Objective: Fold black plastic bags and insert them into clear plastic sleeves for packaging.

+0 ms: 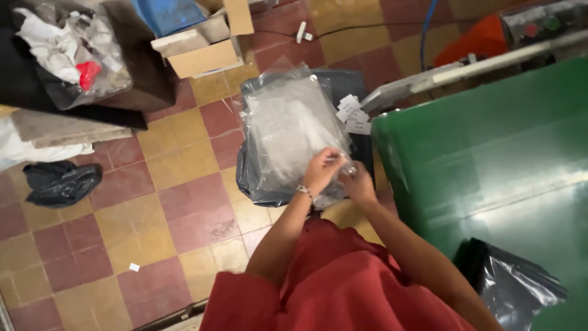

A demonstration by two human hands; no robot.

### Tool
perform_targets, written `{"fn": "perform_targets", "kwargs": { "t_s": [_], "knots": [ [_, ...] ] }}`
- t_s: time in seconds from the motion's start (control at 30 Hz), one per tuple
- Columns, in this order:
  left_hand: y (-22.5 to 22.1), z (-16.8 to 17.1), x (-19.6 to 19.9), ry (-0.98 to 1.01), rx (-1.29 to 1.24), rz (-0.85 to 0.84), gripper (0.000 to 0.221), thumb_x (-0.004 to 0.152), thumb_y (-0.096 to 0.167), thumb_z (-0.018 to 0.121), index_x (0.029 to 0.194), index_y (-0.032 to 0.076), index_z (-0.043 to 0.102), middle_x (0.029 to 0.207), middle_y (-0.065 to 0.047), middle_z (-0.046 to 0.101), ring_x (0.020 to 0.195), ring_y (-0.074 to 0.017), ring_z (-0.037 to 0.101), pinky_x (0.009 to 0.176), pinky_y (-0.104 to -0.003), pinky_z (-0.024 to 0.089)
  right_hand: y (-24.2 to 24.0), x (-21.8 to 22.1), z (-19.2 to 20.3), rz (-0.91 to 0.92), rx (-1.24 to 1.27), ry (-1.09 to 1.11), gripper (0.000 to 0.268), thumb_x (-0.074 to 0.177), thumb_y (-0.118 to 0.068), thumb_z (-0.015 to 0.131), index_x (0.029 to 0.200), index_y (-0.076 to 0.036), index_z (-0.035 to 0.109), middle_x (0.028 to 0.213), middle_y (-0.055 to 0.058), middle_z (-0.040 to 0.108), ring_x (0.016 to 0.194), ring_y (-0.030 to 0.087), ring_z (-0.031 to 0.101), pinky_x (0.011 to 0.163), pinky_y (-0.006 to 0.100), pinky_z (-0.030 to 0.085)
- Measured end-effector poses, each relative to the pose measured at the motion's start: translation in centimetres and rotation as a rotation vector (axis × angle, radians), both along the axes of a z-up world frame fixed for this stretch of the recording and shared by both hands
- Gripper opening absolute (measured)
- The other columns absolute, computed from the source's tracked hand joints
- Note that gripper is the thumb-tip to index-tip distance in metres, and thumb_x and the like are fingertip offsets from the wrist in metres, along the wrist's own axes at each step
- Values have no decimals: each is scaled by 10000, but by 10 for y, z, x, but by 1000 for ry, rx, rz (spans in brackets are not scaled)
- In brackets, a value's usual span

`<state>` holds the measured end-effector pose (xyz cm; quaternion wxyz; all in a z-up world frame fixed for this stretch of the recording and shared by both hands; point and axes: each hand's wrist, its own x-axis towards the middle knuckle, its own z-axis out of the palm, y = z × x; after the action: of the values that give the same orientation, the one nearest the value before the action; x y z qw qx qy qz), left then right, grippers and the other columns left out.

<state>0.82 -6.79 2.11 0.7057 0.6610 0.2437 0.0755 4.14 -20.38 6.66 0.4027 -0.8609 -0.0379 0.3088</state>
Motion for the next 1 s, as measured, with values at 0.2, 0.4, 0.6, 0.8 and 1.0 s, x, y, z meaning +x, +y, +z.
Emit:
{"fn": "perform_targets", "kwargs": {
  "t_s": [0.2,0.4,0.6,0.8,1.0],
  "knots": [
    [26,-30,-35,12,680,-66,226,914,395,687,1050,214,679,994,-1,709,995,-216,679,903,-356,554,0,-1,-45,-390,4,176,343,768,-156,779,1058,-14,664,895,152,693,790,318,715,620,482,588],
    [65,-50,-72,592,105,-61,519,951,659,498,1134,191,628,983,-103,751,895,-292,732,809,-428,582,-2,-16,36,-310,189,238,194,817,-125,797,932,-5,696,749,172,707,675,281,721,570,448,595],
    [44,25,-62,329,-710,-158,737,976,741,280,1316,133,521,1284,-139,669,1142,-293,666,890,-392,545,-95,-20,152,-237,483,15,59,775,47,781,796,36,727,708,166,702,714,196,658,697,385,560],
    [-12,97,-5,26,-656,-440,564,944,566,556,1312,144,493,1260,-131,683,1068,-204,701,755,-240,575,-224,15,188,-443,520,-193,78,885,-10,664,864,65,658,532,81,468,482,142,467,502,242,385],
    [-84,170,44,-118,95,-547,427,862,198,773,1219,124,550,1092,-76,724,923,-163,733,759,-263,593,-316,10,149,-852,310,-225,362,852,-21,740,1195,-67,636,821,143,663,658,184,657,566,304,564]
  ]
}}
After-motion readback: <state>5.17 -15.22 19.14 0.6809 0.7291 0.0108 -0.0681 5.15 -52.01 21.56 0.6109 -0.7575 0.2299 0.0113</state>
